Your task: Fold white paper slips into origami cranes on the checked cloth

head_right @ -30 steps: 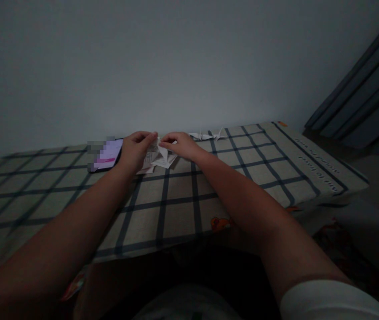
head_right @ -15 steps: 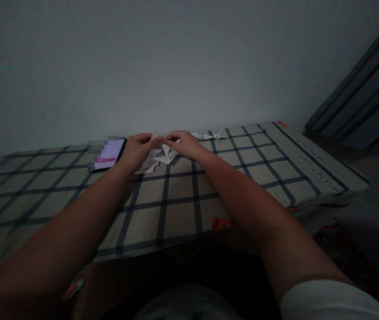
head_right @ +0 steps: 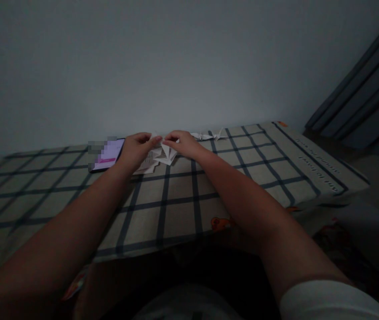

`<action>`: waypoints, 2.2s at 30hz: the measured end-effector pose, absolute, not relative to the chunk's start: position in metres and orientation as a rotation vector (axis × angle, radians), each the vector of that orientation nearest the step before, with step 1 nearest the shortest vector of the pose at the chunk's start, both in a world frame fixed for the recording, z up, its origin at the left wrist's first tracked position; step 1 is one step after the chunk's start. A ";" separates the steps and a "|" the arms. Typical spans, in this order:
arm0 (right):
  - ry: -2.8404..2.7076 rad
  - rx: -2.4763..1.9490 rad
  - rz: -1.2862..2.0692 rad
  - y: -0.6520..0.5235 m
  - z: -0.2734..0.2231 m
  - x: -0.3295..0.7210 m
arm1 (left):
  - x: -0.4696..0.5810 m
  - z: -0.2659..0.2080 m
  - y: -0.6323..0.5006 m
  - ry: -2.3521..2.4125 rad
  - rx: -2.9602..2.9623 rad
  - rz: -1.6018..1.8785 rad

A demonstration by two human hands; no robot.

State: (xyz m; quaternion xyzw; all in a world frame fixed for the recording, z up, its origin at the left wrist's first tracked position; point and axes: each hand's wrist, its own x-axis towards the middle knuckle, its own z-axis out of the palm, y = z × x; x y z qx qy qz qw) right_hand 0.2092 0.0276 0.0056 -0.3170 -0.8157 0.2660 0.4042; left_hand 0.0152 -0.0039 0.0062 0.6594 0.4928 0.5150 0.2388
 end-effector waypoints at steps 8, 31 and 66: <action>-2.001 -0.811 0.682 0.034 0.000 0.210 | 0.016 0.007 -0.010 1.339 1.873 1.313; -1.978 -0.820 0.683 0.039 -0.002 0.211 | 0.024 -0.004 0.001 1.094 1.464 1.265; -1.984 -0.859 0.710 0.039 -0.002 0.212 | 0.024 -0.006 0.002 1.051 1.427 1.278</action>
